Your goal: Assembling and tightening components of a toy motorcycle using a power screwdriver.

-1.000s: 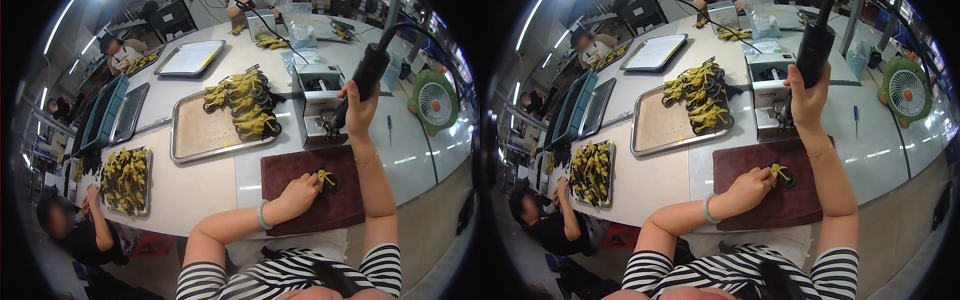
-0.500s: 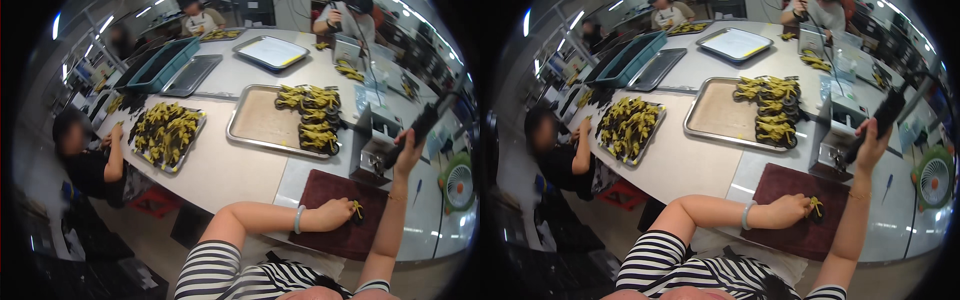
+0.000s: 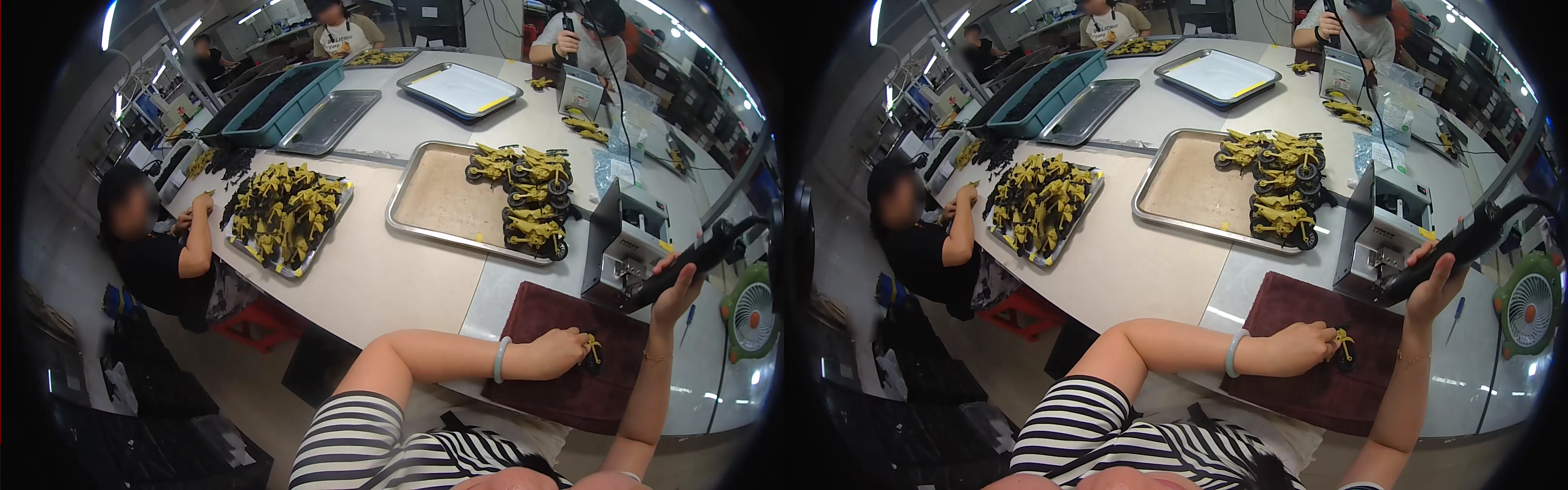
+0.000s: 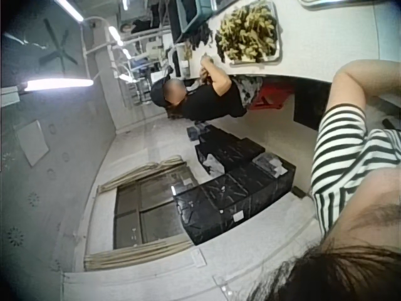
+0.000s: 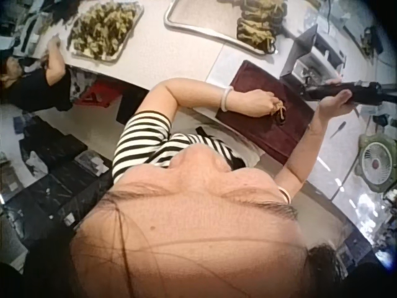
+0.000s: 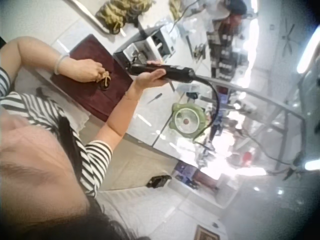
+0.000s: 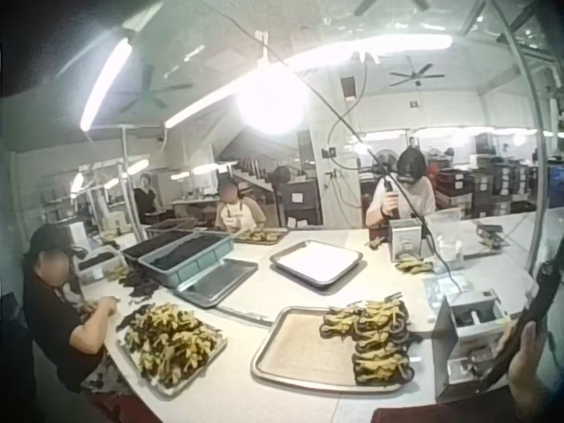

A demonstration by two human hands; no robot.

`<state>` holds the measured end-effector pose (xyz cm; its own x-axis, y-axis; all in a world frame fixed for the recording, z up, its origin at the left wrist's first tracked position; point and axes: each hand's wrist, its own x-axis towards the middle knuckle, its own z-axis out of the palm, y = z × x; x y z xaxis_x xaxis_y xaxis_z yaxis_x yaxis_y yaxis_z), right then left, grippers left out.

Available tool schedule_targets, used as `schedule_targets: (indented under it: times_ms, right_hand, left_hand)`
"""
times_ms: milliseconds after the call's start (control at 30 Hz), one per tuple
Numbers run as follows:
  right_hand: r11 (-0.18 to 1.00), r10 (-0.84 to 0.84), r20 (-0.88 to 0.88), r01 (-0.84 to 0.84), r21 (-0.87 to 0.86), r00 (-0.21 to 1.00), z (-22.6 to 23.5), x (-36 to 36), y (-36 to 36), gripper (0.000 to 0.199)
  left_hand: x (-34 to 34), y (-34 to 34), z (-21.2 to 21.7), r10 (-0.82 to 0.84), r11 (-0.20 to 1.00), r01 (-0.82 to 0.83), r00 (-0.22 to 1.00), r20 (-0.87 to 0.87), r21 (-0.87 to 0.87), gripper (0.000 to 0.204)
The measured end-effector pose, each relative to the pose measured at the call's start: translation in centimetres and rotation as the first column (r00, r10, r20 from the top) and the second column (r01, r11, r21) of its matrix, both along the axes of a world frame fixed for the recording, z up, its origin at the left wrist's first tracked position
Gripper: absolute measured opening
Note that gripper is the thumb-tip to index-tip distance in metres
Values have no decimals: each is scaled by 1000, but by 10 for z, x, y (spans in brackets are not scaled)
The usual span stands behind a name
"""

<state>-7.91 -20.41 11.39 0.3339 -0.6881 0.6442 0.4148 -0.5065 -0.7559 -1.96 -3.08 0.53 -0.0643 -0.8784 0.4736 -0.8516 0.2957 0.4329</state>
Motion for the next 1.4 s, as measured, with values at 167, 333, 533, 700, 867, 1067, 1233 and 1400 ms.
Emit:
schedule_targets:
  times_ms: [167, 333, 533, 700, 867, 1067, 1233, 1400]
  right_hand:
    - [999, 19, 88, -22, 38, 996, 10, -36, 29, 83]
    - [997, 69, -2, -69, -40, 998, 3, -37, 48, 83]
    - [999, 33, -140, -32, 8, 990, -10, -51, 60, 92]
    - [997, 8, -159, 4, 73, 987, -20, -58, 63, 94]
    - [994, 38, -165, -21, 103, 986, -28, -57, 63, 94]
    - [991, 95, -179, -76, 112, 979, -35, -60, 64, 89]
    - [985, 90, -185, -60, 160, 979, -36, -61, 63, 88]
    - [983, 153, -203, -128, 133, 967, -37, -58, 64, 89]
  left_hand:
    - [7, 1, 18, -28, 998, 29, 1000, -11, 59, 22]
    - [16, -1, 15, 36, 986, -17, 993, -110, 167, 23]
    - [10, -8, 16, -18, 982, 36, 995, -99, 184, 26]
    - [7, -4, 19, -21, 981, 36, 997, -80, 189, 26]
    - [7, -4, 19, -20, 979, 37, 996, -87, 199, 25]
    - [6, -6, 17, -17, 984, 32, 996, -85, 175, 27]
    - [6, -8, 16, -28, 985, 42, 996, -90, 166, 28]
    - [8, -7, 16, -31, 983, 46, 996, -90, 177, 29]
